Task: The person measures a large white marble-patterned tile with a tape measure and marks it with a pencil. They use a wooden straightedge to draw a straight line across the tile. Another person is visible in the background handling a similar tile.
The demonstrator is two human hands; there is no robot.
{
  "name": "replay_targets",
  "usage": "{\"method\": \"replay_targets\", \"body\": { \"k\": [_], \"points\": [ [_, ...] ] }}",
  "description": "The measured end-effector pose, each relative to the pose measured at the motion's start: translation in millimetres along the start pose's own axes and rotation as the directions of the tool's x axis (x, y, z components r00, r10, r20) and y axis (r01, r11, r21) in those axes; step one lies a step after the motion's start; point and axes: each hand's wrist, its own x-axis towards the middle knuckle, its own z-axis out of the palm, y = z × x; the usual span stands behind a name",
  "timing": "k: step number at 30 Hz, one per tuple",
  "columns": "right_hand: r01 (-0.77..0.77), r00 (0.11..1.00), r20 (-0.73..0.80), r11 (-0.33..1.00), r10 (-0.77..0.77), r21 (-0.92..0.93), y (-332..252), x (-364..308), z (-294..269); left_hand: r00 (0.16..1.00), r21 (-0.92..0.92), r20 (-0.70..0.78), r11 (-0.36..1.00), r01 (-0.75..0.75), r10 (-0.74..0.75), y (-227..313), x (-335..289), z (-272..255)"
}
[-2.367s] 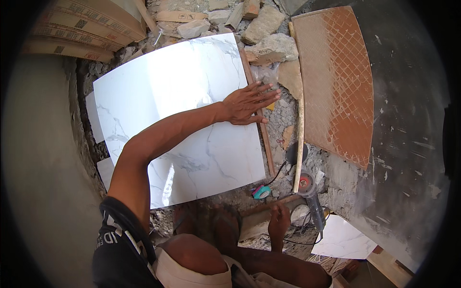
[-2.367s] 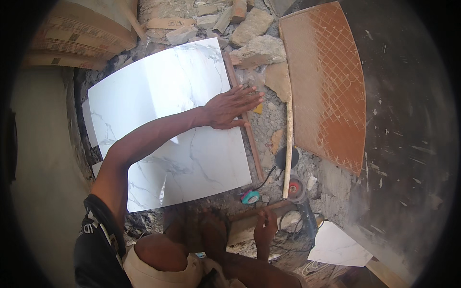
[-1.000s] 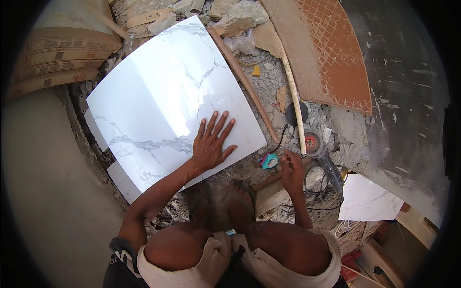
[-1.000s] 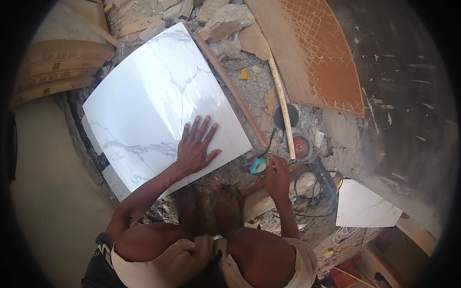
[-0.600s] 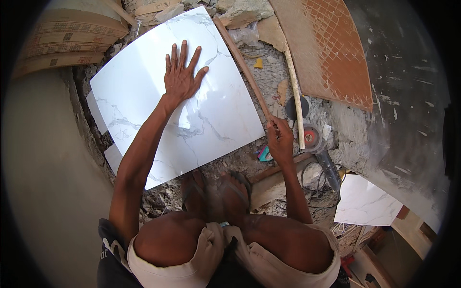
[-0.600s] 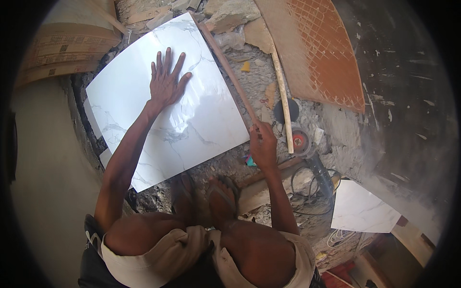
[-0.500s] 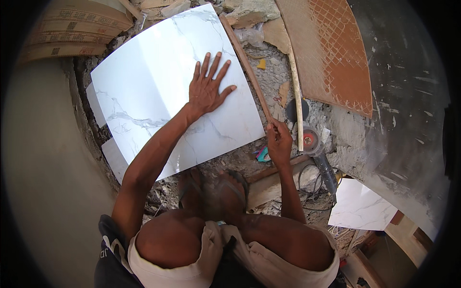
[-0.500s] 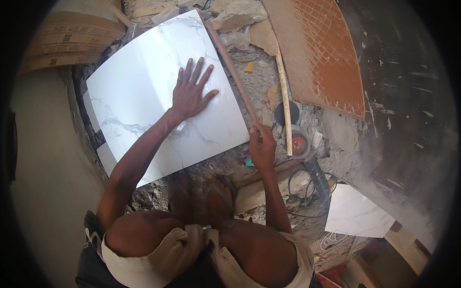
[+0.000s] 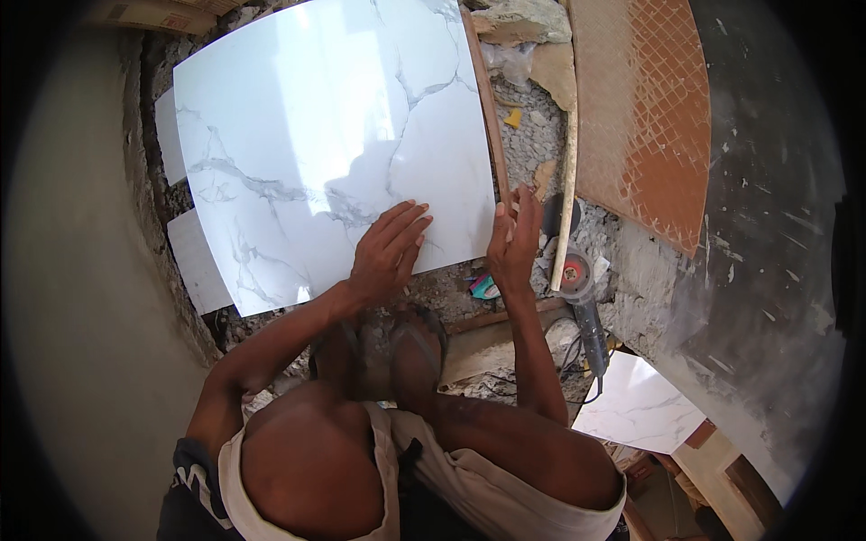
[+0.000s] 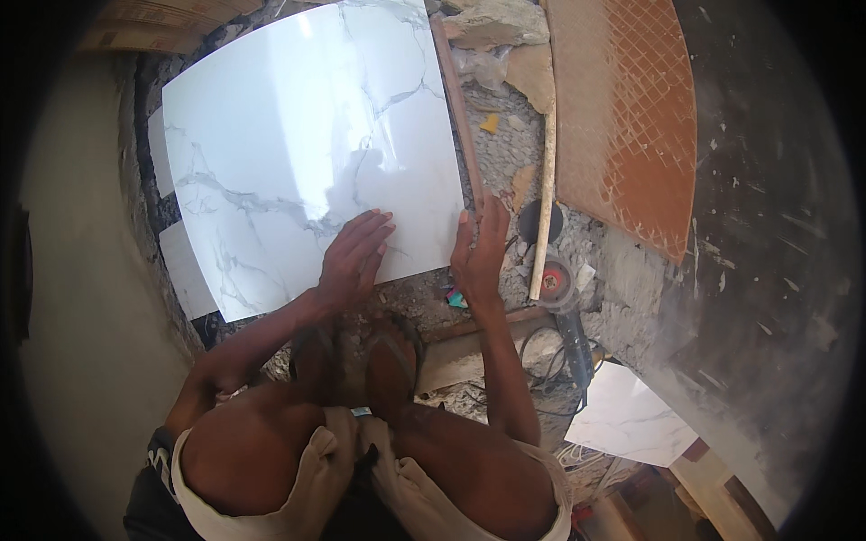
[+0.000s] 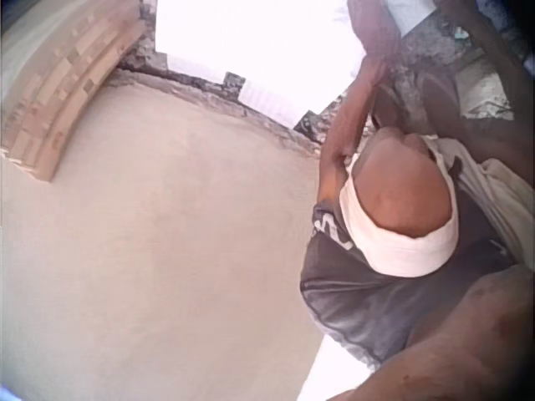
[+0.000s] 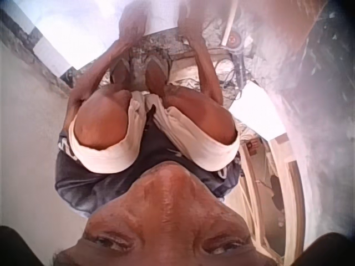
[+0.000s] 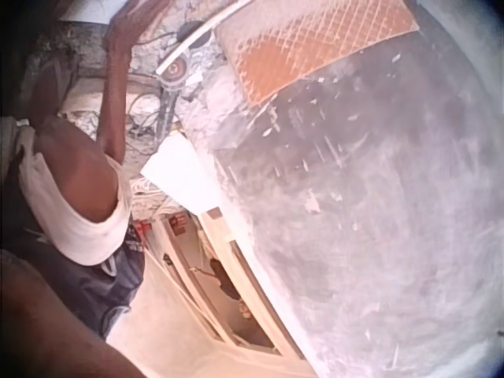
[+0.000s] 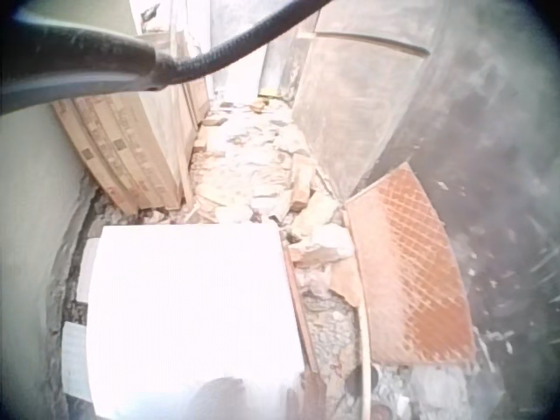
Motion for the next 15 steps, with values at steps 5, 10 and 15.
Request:
{"method": "replay_targets", "body": {
  "k": [5,10,15],
  "points": [
    [0.356,0.861,0.306,0.911,-0.406,0.207,-48,-24,80,0.842,-0.024,-0.478,0.962,0.272,-0.249,-19,2,-30],
    [0.354,0.857,0.329,0.917,-0.397,0.187,-23,1,91,0.821,0.051,-0.502,0.938,0.342,-0.272,-54,-25,-59],
    [0.129,0.972,-0.173,0.978,-0.156,-0.163,63,78,-10,0.836,0.013,-0.473,0.946,0.324,-0.279,-59,-29,-54]
  ]
}}
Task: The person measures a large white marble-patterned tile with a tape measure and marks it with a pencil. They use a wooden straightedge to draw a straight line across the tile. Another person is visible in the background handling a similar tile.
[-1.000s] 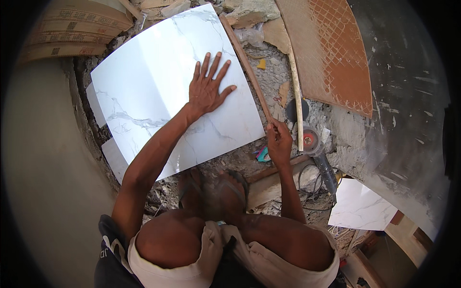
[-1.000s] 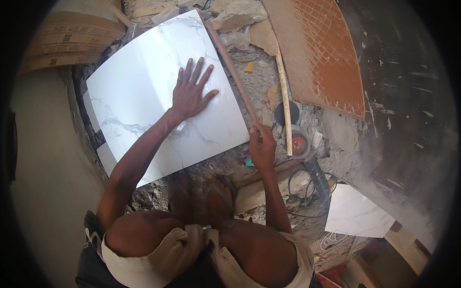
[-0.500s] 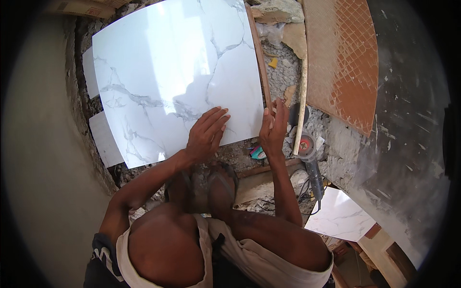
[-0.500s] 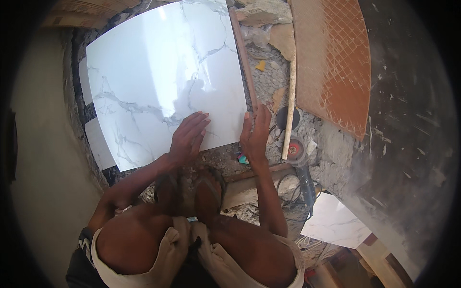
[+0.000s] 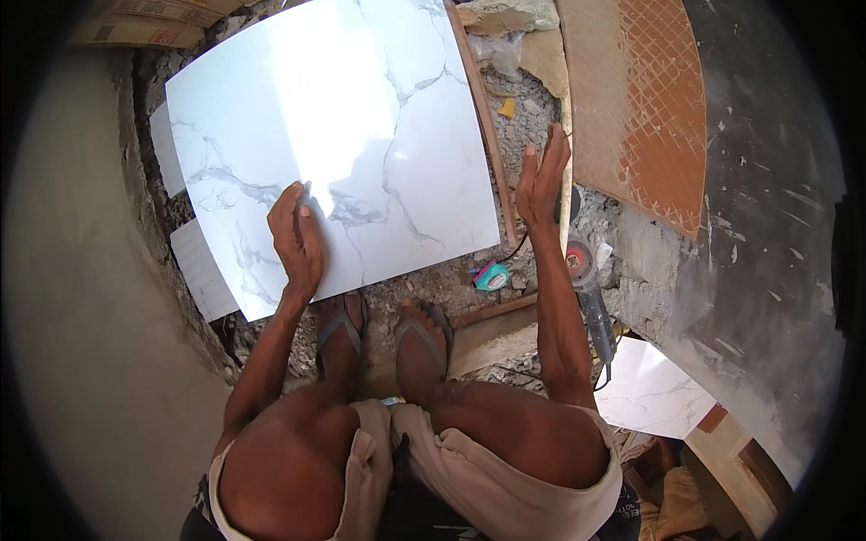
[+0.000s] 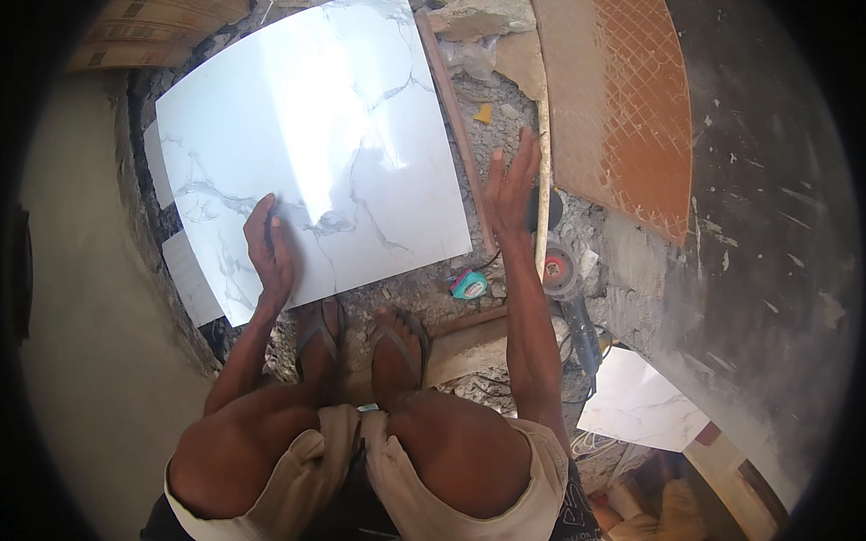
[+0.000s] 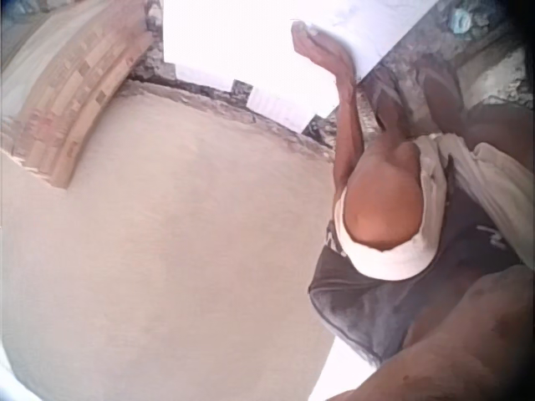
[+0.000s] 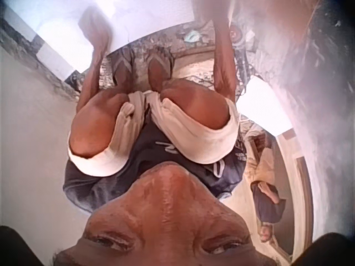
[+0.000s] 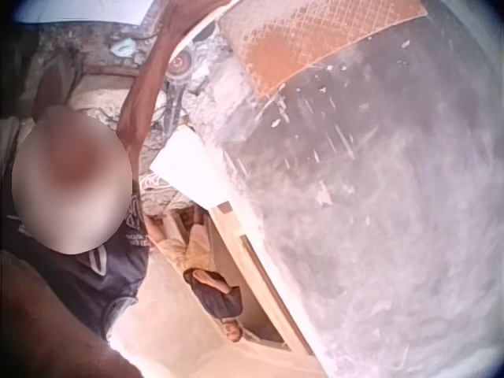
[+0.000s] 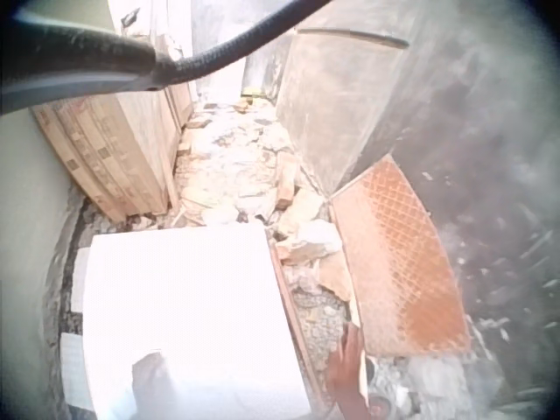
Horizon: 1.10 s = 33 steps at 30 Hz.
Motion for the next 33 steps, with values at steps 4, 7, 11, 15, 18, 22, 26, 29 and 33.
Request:
{"method": "replay_targets", "body": {
  "k": [4,7,11,15,18,22,26,29,33],
  "points": [
    [0.107,0.988,0.090,0.973,-0.128,0.203,-56,-7,-23,0.999,0.044,0.018,0.999,-0.030,0.029,2,5,-9],
    [-0.082,0.990,0.121,0.990,0.068,0.112,-35,-38,-24,0.995,0.021,0.077,0.997,-0.069,0.067,16,13,9],
    [-0.403,0.894,0.247,0.911,0.373,0.083,-14,-75,-19,0.985,-0.005,0.167,0.999,-0.038,0.039,27,12,13],
    [-0.479,0.804,0.378,0.876,0.460,-0.048,-25,-78,-27,0.967,-0.022,0.253,0.999,-0.036,0.040,31,-4,19],
    [-0.306,0.920,0.203,0.938,0.336,-0.163,-41,-87,-37,0.945,0.006,0.313,0.994,-0.105,0.098,31,-5,11],
    [-0.331,0.930,-0.030,0.798,0.367,-0.504,-33,-119,-140,0.930,-0.043,0.369,0.999,0.015,0.002,53,-8,-2],
    [-0.398,0.795,-0.013,0.507,0.606,-0.765,25,-179,-221,0.907,-0.152,0.392,0.983,-0.099,0.152,30,-7,-10],
    [-0.412,0.676,0.129,0.517,0.726,-0.751,40,-188,-230,0.897,-0.165,0.434,0.986,-0.017,0.089,45,-9,-1],
    [-0.385,0.711,0.087,0.490,0.698,-0.782,68,-204,-227,0.818,-0.179,0.570,0.983,0.030,0.079,70,-10,17]
  ]
}}
